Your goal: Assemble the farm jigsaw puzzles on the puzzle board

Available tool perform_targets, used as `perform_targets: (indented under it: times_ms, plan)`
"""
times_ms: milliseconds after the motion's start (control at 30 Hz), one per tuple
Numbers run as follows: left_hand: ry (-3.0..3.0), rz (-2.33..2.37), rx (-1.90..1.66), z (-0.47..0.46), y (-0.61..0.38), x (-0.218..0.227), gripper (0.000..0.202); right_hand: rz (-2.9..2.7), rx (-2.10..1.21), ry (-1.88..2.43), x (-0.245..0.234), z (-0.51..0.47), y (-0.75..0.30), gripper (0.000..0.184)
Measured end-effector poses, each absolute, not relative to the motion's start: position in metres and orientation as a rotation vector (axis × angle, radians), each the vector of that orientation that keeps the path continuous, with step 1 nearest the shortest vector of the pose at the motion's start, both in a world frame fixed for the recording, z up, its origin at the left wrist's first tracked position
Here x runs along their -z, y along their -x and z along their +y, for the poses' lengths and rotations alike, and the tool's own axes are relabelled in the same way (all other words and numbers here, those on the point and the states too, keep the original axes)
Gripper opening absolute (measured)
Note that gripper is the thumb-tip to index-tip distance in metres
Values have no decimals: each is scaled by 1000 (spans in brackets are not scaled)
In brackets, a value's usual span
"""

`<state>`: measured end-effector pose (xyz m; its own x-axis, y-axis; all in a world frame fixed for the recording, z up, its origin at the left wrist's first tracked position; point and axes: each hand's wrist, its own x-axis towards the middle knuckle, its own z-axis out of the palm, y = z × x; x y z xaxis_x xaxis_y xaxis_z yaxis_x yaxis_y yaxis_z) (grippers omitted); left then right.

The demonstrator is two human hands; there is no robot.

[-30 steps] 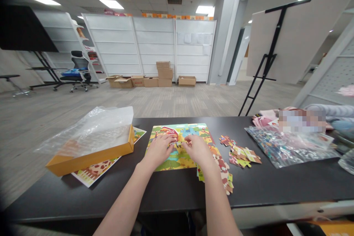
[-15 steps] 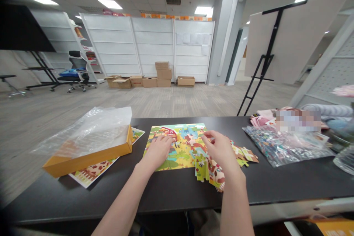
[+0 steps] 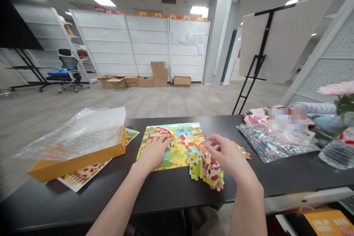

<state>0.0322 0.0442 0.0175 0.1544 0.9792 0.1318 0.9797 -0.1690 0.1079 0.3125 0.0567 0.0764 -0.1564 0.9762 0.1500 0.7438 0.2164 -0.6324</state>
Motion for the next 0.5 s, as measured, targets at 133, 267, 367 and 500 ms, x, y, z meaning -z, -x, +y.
perform_targets:
  times_ms: [133, 267, 367, 500]
  plan:
    - [2387, -2042, 273, 44, -32, -17, 54, -2121, -673, 1722, -69, 53, -329, 33]
    - [2364, -2055, 273, 43, -31, -17, 58, -2232, -772, 1826, -64, 46, -330, 42]
    - [2332, -2083, 277, 41, -31, -19, 59, -2308, -701, 1882, -65, 39, -322, 43]
    - [2328, -2090, 279, 41, -32, -20, 56, -2372, -551, 1897, -61, 36, -316, 41]
